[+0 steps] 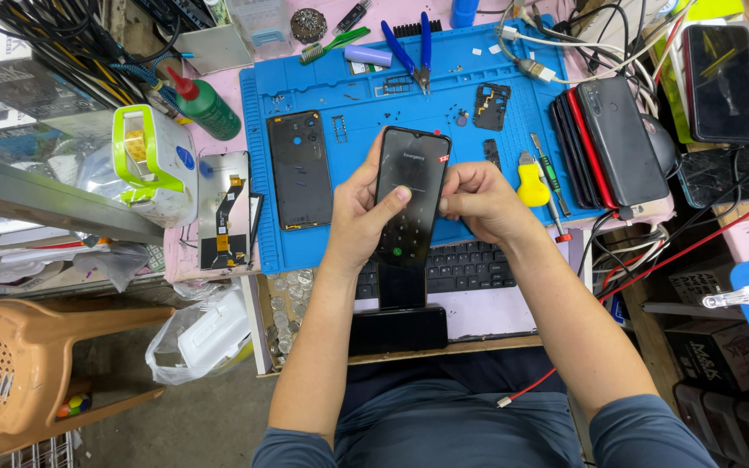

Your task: The person tests a replacement mobile phone screen by connecting it to a device, plugging in a charging cable, and interacting with the touch display. They move a coin tray and a food container aside before manipulating the phone's internal components, including the battery and circuit board, using a screwdriver.

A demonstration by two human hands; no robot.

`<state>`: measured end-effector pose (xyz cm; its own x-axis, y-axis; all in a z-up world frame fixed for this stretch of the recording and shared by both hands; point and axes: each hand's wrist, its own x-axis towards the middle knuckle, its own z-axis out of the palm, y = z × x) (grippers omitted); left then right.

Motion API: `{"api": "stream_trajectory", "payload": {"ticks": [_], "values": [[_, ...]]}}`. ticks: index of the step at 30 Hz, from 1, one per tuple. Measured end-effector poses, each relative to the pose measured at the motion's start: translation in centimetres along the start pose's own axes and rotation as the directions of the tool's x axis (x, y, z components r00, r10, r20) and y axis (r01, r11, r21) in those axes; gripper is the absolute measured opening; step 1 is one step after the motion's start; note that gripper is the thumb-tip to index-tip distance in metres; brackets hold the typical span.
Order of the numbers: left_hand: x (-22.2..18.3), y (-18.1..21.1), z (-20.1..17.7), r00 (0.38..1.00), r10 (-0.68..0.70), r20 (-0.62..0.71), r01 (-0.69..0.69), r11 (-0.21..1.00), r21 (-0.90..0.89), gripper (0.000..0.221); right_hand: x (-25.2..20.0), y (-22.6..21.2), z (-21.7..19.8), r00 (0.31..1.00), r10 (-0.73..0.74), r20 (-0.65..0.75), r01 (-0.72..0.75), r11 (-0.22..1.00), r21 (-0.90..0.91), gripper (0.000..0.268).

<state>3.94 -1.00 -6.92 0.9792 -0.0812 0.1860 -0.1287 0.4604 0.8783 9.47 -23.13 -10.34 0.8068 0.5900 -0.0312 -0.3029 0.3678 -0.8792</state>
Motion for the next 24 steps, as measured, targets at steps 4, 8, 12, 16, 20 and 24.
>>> {"api": "stream_trajectory", "payload": {"ticks": [4,8,12,16,20,24], "values": [[-0.02,-0.06,-0.07,1.0,0.002,0.003,-0.002,1.0,-0.001,0.077,0.05,-0.03,0.06,1.0,0.0,0.003,0.0,1.0,0.003,0.008],[-0.03,-0.18,-0.09,1.0,0.003,0.003,-0.003,1.0,0.003,0.077,0.01,-0.1,0.19,1.0,0.001,0.006,-0.001,1.0,0.008,0.008],[-0.04,-0.28,-0.12,1.0,0.004,0.0,-0.004,1.0,-0.003,0.076,0.05,-0.12,0.27,1.0,0.002,0.01,-0.002,1.0,0.015,0.008],[0.0,-0.25,-0.09,1.0,0.003,0.001,-0.003,1.0,-0.004,0.076,0.07,-0.11,0.16,1.0,0.003,0.003,-0.003,1.0,0.002,0.008],[0.02,-0.11,-0.01,1.0,0.004,0.001,-0.004,1.0,-0.002,0.077,0.06,-0.09,0.01,1.0,-0.003,0.014,0.003,1.0,-0.006,0.008],[0.06,0.07,0.1,1.0,0.019,0.019,-0.019,1.0,-0.018,0.077,0.05,0.02,-0.08,1.0,-0.001,0.005,0.001,1.0,-0.009,0.009]]}}
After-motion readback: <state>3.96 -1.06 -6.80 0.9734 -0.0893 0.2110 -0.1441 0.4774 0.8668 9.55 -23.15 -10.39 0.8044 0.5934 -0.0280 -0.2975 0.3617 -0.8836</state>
